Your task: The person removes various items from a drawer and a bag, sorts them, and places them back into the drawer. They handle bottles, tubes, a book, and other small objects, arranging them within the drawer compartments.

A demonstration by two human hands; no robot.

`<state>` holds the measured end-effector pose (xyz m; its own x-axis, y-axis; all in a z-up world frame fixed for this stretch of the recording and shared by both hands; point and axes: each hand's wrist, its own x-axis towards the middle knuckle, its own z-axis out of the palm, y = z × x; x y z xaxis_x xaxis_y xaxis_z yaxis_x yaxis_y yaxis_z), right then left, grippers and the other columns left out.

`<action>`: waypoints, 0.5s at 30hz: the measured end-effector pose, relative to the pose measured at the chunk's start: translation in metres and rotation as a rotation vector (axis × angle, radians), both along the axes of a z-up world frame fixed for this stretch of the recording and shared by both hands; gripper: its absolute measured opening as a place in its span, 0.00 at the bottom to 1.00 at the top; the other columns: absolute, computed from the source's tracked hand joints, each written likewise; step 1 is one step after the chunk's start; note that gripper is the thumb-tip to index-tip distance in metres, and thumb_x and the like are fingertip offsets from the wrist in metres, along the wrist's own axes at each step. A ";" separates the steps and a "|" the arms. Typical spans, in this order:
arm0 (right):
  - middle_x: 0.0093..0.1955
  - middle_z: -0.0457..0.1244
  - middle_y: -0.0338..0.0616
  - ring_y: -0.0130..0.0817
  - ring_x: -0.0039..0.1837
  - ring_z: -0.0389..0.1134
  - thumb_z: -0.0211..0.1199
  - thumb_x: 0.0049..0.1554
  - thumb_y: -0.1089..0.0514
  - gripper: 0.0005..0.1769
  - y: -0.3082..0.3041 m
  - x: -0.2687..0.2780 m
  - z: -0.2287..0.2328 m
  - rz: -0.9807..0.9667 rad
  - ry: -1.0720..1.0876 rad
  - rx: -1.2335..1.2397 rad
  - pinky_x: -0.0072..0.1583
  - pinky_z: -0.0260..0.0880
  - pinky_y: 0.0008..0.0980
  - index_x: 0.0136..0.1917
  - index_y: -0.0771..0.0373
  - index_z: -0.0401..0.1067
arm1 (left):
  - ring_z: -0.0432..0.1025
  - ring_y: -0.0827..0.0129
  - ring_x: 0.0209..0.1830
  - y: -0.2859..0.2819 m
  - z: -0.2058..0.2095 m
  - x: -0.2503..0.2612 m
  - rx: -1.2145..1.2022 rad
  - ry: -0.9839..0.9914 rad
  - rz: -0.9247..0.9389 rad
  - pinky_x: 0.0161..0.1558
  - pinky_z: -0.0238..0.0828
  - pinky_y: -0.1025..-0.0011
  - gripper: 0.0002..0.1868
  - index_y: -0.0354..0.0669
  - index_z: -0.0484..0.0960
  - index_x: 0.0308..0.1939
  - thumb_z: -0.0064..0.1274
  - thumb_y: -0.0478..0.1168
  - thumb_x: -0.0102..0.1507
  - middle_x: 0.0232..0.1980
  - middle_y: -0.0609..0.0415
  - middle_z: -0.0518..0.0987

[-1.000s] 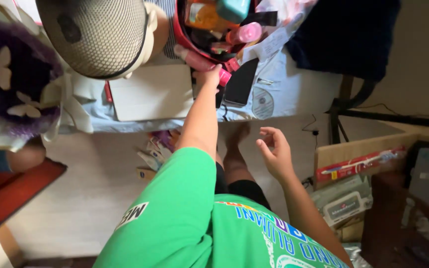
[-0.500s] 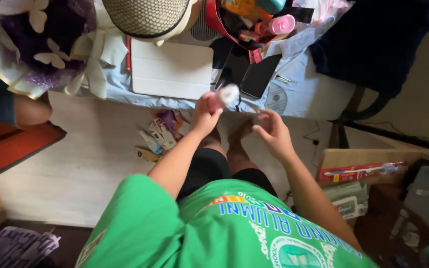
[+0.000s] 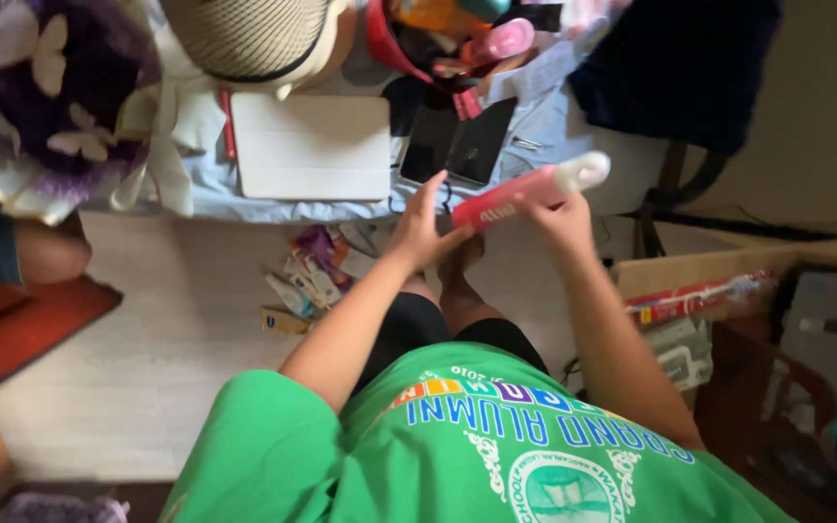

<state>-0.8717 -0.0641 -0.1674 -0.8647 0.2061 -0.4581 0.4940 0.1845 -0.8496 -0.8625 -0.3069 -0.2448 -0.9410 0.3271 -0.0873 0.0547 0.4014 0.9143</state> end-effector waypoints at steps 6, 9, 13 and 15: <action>0.55 0.67 0.46 0.32 0.55 0.69 0.73 0.59 0.58 0.20 0.055 0.035 0.027 -0.163 0.126 -0.152 0.57 0.71 0.32 0.60 0.68 0.72 | 0.70 0.51 0.67 -0.017 0.010 -0.018 0.110 -0.184 -0.230 0.68 0.64 0.57 0.55 0.43 0.55 0.80 0.47 0.76 0.61 0.70 0.39 0.71; 0.55 0.67 0.43 0.36 0.56 0.72 0.71 0.56 0.50 0.24 0.056 0.063 0.048 -0.470 0.236 -0.620 0.59 0.75 0.38 0.61 0.64 0.70 | 0.72 0.56 0.62 -0.005 0.026 -0.033 0.166 -0.197 -0.264 0.65 0.68 0.60 0.53 0.42 0.56 0.79 0.42 0.77 0.63 0.67 0.42 0.73; 0.54 0.68 0.42 0.41 0.55 0.73 0.67 0.63 0.38 0.22 0.044 0.117 0.070 -0.703 0.515 -1.206 0.60 0.76 0.43 0.56 0.56 0.69 | 0.74 0.60 0.57 0.032 0.046 -0.055 0.267 -0.127 -0.397 0.60 0.72 0.63 0.48 0.41 0.59 0.77 0.41 0.74 0.67 0.62 0.44 0.75; 0.54 0.68 0.40 0.38 0.54 0.72 0.67 0.64 0.38 0.21 0.039 0.150 0.083 -0.731 0.590 -1.153 0.59 0.75 0.41 0.56 0.54 0.70 | 0.74 0.62 0.55 0.060 0.063 -0.050 0.366 -0.102 -0.440 0.58 0.73 0.64 0.46 0.39 0.61 0.74 0.40 0.73 0.68 0.58 0.45 0.77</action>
<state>-0.7222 -0.0253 -0.0848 -0.8467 0.4420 -0.2962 -0.2806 -0.8439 -0.4573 -0.9124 -0.2472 -0.1820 -0.7023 0.7115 0.0215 0.0488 0.0180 0.9986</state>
